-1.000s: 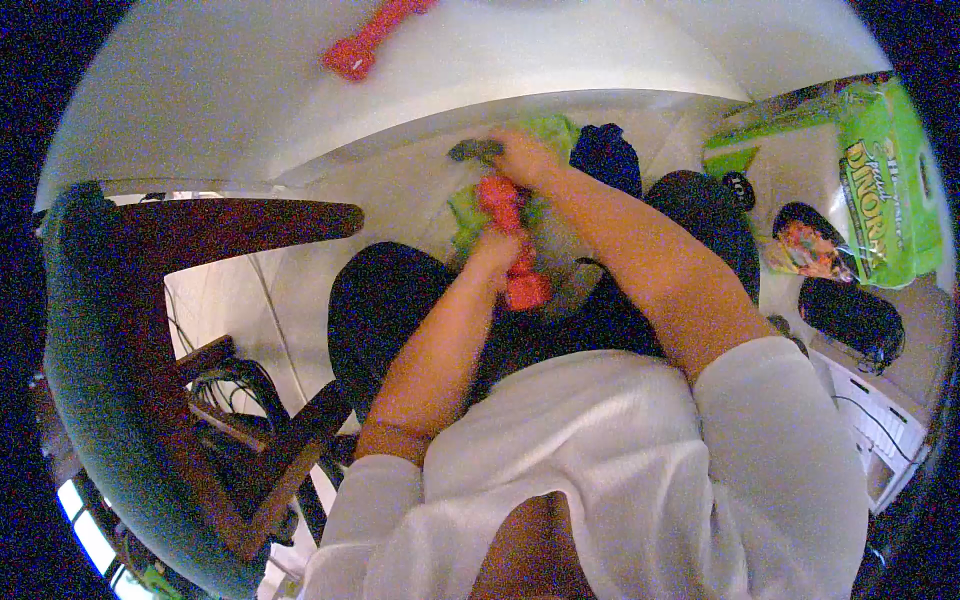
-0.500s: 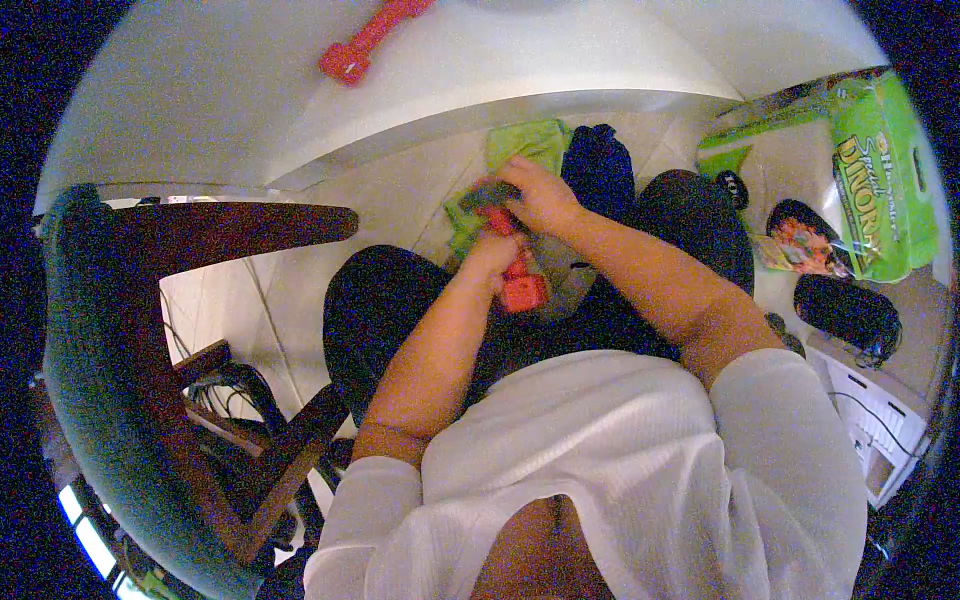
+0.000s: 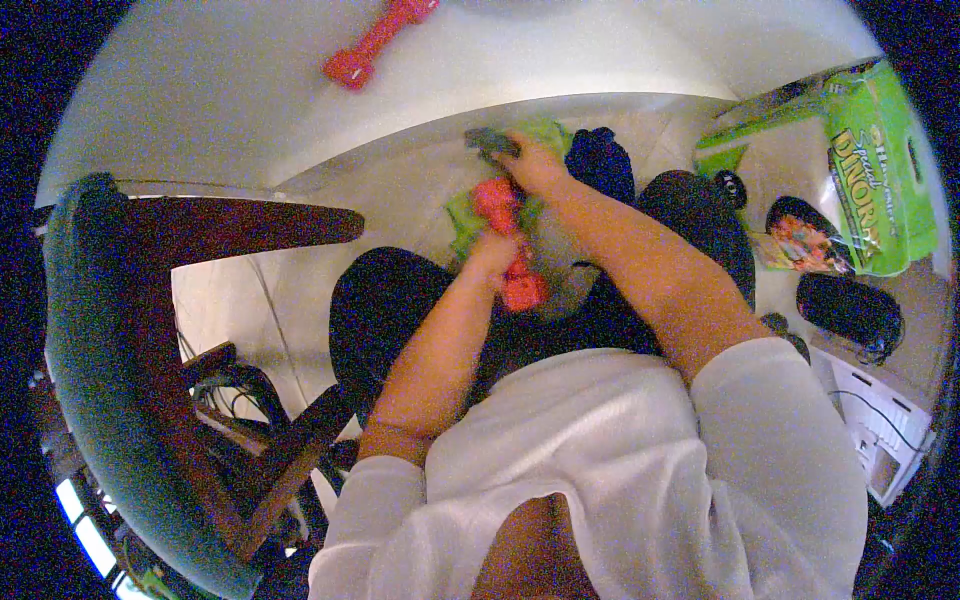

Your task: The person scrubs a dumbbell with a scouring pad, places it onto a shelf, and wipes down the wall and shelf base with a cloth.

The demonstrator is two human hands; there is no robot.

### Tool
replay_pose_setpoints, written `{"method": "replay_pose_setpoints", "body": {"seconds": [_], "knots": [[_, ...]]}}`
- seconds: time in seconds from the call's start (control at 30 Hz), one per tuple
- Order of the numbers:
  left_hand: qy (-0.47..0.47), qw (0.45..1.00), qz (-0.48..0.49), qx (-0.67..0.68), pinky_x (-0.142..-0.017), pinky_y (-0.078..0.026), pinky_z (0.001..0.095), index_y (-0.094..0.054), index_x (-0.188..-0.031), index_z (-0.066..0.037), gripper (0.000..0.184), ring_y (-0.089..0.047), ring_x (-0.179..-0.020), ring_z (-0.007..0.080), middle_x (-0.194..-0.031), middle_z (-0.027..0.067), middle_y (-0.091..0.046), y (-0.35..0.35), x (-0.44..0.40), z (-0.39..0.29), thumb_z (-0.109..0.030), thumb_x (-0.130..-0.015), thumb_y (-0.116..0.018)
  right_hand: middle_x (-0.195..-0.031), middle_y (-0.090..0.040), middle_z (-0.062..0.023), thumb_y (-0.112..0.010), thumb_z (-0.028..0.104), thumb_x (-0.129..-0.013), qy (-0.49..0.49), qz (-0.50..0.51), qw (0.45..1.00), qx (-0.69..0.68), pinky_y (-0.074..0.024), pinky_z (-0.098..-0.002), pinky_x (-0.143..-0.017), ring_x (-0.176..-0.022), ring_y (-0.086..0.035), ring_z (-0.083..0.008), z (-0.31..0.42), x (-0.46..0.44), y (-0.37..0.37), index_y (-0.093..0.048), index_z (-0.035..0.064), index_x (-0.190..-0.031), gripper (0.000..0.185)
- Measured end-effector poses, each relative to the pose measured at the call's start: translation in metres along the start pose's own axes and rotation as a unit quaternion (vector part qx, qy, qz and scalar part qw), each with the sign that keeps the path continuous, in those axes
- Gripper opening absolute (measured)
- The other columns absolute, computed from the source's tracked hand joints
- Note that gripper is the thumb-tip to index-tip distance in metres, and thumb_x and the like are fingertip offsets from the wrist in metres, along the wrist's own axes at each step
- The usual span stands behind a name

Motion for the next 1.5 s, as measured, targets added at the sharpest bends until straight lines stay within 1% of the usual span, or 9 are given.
{"method": "replay_pose_setpoints", "body": {"seconds": [0.07, 0.2, 0.4, 1.0, 1.2, 1.3, 1.33, 1.43, 1.5], "knots": [[-0.011, 1.0, -0.024, -0.003, -0.041, -0.039, 0.0319, -0.047, -0.085, -0.005, 0.019, -0.048, -0.049, 0.0173, -0.066, 0.0053, -0.05, -0.001, 0.002, 0.002, 0.0, -0.067, -0.051, -0.091, -0.053, -0.0165, -0.064, 0.027, -0.07, -0.009, -0.008, 0.998, -0.061, -0.0411, -0.0331, -0.076, -0.086, -0.052, -0.0287, -0.005, 0.005, 0.009, -0.052, 0.0023, -0.097, 0.038], [-0.008, 0.998, 0.003, 0.056, -0.043, -0.04, 0.0321, -0.048, -0.088, -0.005, 0.02, -0.048, -0.051, 0.0173, -0.068, 0.0056, -0.05, -0.005, 0.001, 0.001, 0.0, -0.068, -0.051, -0.094, -0.049, -0.0158, -0.065, 0.027, -0.07, 0.131, 0.035, 0.989, 0.051, -0.0391, -0.0329, -0.079, -0.09, -0.048, -0.029, 0.008, 0.039, 0.003, -0.051, 0.0015, -0.097, 0.04], [-0.028, 0.998, -0.019, 0.045, -0.044, -0.04, 0.0324, -0.047, -0.09, -0.003, 0.022, -0.049, -0.053, 0.0173, -0.07, 0.0061, -0.051, -0.002, 0.004, -0.001, 0.001, -0.069, -0.05, -0.093, -0.051, -0.0172, -0.064, 0.024, -0.071, 0.123, 0.018, 0.992, 0.03, -0.0392, -0.0329, -0.08, -0.09, -0.049, -0.0303, 0.006, 0.028, -0.006, -0.051, 0.0009, -0.097, 0.038], [0.001, 0.999, -0.023, 0.024, -0.041, -0.039, 0.0317, -0.044, -0.079, -0.004, 0.016, -0.048, -0.048, 0.0167, -0.061, 0.0054, -0.049, -0.004, 0.003, -0.003, 0.001, -0.066, -0.053, -0.085, -0.057, -0.0202, -0.058, 0.028, -0.075, 0.069, 0.022, 0.996, 0.045, -0.044, -0.0357, -0.07, -0.081, -0.055, -0.0342, 0.007, 0.011, -0.007, -0.048, 0.0063, -0.104, 0.037], [-0.009, 0.999, -0.027, -0.016, -0.042, -0.041, 0.0328, -0.047, -0.085, -0.007, 0.015, -0.049, -0.049, 0.0193, -0.06, 0.0053, -0.051, -0.003, -0.002, 0.004, -0.006, -0.071, -0.051, -0.085, -0.059, -0.0146, -0.059, 0.023, -0.076, -0.046, -0.101, 0.994, 0.016, -0.0447, -0.0343, -0.07, -0.077, -0.057, -0.0283, -0.031, 0.001, 0.003, -0.048, 0.0009, -0.1, 0.034], [-0.006, 0.999, -0.04, -0.012, -0.045, -0.041, 0.0326, -0.047, -0.086, -0.006, 0.017, -0.05, -0.051, 0.0184, -0.064, 0.0051, -0.051, -0.001, 0.004, 0.003, -0.004, -0.07, -0.052, -0.086, -0.06, -0.0075, -0.063, 0.021, -0.073, -0.127, -0.029, 0.926, -0.355, -0.0448, -0.0313, -0.072, -0.077, -0.057, -0.02, -0.029, 0.007, 0.018, -0.049, -0.0004, -0.1, 0.037], [-0.011, 0.999, -0.041, 0.016, -0.044, -0.041, 0.0322, -0.046, -0.085, -0.005, 0.018, -0.049, -0.051, 0.0174, -0.064, 0.0051, -0.05, -0.001, 0.003, 0.004, -0.002, -0.069, -0.052, -0.087, -0.059, -0.0032, -0.065, 0.02, -0.071, -0.12, 0.017, 0.911, -0.394, -0.0439, -0.0285, -0.074, -0.078, -0.056, -0.0152, -0.025, 0.009, 0.019, -0.05, -0.0002, -0.103, 0.04], [-0.051, 0.998, -0.031, 0.035, -0.043, -0.04, 0.0319, -0.045, -0.086, -0.004, 0.02, -0.048, -0.05, 0.0165, -0.064, 0.0052, -0.049, -0.001, -0.004, 0.006, 0.001, -0.067, -0.052, -0.09, -0.058, -0.0064, -0.064, 0.02, -0.072, -0.004, 0.064, 0.995, -0.074, -0.0428, -0.0289, -0.077, -0.081, -0.055, -0.0175, -0.01, 0.023, 0.013, -0.05, 0.0005, -0.103, 0.04], [-0.055, 0.997, -0.022, 0.046, -0.043, -0.04, 0.0319, -0.045, -0.088, -0.003, 0.022, -0.048, -0.051, 0.0165, -0.065, 0.0054, -0.049, 0.002, -0.003, 0.005, 0.001, -0.067, -0.051, -0.094, -0.056, -0.0103, -0.064, 0.019, -0.071, 0.071, 0.039, 0.997, -0.016, -0.0427, -0.0304, -0.077, -0.085, -0.055, -0.0225, -0.001, 0.035, 0.002, -0.05, 0.001, -0.102, 0.038]]}}
Point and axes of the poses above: each hand's wrist, its own x-axis away from the middle knuckle, its own y-axis out of the back of the hand, z = x × y, the point moved 3 cm from there along -x, towards the middle knuckle
